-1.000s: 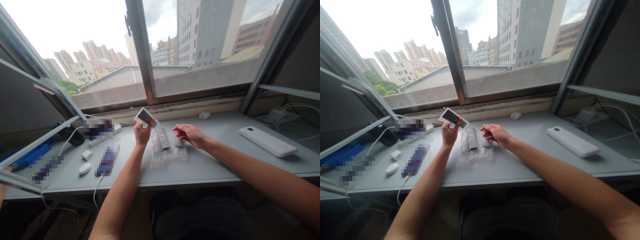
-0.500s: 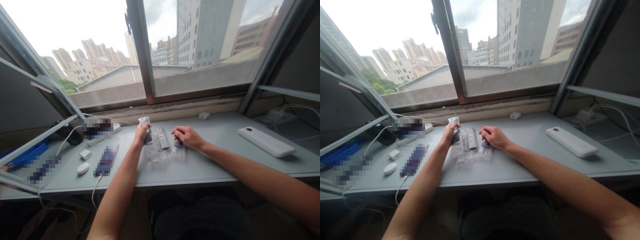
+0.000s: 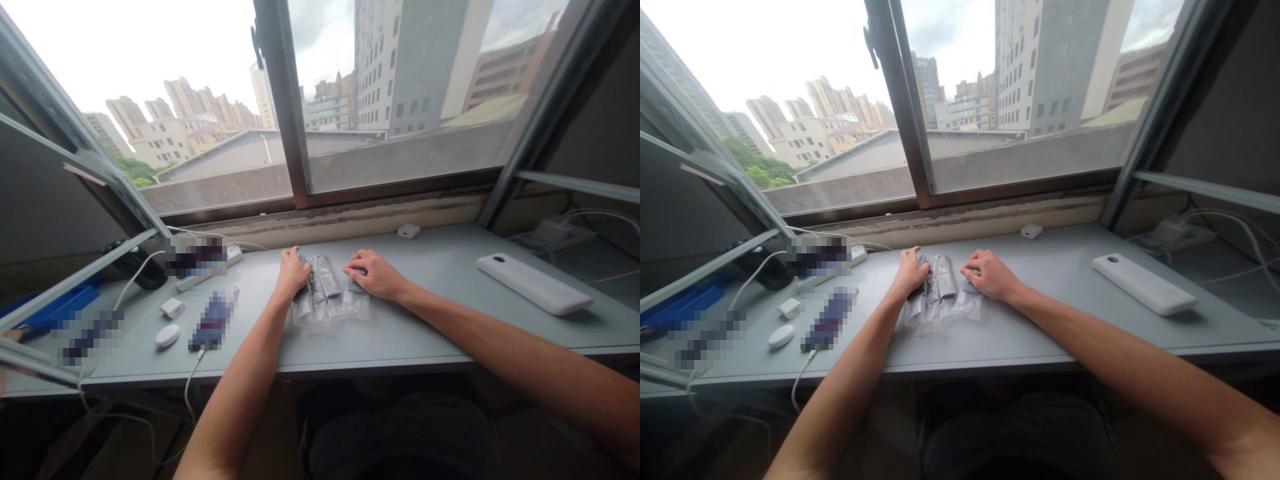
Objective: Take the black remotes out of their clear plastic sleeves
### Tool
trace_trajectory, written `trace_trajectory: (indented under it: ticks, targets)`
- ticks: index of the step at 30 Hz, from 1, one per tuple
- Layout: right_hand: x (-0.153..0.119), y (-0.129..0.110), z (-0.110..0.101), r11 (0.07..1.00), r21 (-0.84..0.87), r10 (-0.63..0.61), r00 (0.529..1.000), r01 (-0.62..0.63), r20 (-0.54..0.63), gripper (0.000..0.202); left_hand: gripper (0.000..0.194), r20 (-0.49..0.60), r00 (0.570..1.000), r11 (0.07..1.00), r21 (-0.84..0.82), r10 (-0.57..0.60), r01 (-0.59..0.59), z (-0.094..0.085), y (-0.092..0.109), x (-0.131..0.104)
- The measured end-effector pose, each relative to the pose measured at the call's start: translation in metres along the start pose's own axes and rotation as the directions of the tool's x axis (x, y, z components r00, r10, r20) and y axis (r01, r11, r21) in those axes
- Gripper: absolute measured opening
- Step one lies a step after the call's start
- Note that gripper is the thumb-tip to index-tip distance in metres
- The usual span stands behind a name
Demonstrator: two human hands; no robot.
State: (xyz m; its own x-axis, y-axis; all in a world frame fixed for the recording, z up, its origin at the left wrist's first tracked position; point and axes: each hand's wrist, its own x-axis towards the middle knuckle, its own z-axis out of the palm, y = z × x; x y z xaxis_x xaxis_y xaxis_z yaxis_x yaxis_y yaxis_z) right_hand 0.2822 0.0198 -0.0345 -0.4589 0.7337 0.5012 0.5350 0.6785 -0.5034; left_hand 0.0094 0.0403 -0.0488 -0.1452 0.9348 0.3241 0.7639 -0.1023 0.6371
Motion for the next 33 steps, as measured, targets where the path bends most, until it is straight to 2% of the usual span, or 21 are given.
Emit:
trace_trajectory:
  ticks: [3,5,7,10,13,16,21,26,29,33]
  targets:
    - [-0.001,0.009,0.007,0.998,-0.055,-0.008,1.0,0.009,0.019,0.028,0.052,0.022,0.999,0.994,0.098,0.035,-0.037,0.0,0.002,-0.002]
    - [-0.001,0.013,0.01,0.998,-0.058,-0.022,0.999,0.023,0.025,0.031,0.042,0.091,0.993,0.992,0.095,0.072,-0.081,-0.002,0.004,-0.004]
    - [-0.001,0.014,0.011,0.998,-0.045,-0.04,0.999,0.042,0.026,0.031,0.046,0.182,0.975,0.991,-0.005,0.131,-0.132,-0.004,0.006,-0.005]
    - [0.0,0.013,0.011,0.998,-0.004,-0.064,0.997,0.064,0.043,0.026,0.057,0.261,0.95,0.979,-0.152,0.172,-0.135,-0.003,0.007,-0.007]
    - [0.001,0.013,0.01,0.996,0.054,-0.075,0.995,0.072,0.068,0.025,0.063,0.295,0.942,0.986,-0.095,0.159,-0.136,-0.001,0.007,-0.008]
    - [0.001,0.013,0.011,0.994,0.092,-0.065,0.996,0.058,0.068,0.035,0.068,0.31,0.935,0.984,-0.013,0.171,-0.176,0.002,0.007,-0.008]
    - [0.001,0.022,0.015,0.998,0.041,-0.043,0.998,0.04,0.053,0.047,0.067,0.305,0.933,0.981,-0.011,0.189,-0.195,0.009,0.014,-0.005]
    - [0.006,0.036,0.02,0.992,-0.077,0.092,0.994,-0.097,-0.063,0.079,0.063,0.282,0.943,0.983,-0.111,0.175,-0.149,0.02,0.02,0.005]
    - [0.01,0.039,0.017,0.961,-0.146,0.229,0.972,-0.233,-0.045,0.085,0.057,0.232,0.952,0.974,-0.159,0.198,-0.164,0.025,0.022,0.009]
    - [0.012,0.031,0.011,0.93,-0.199,0.313,0.95,-0.308,-0.004,0.08,0.041,0.221,0.947,0.97,0.013,0.234,-0.242,0.026,0.024,0.011]
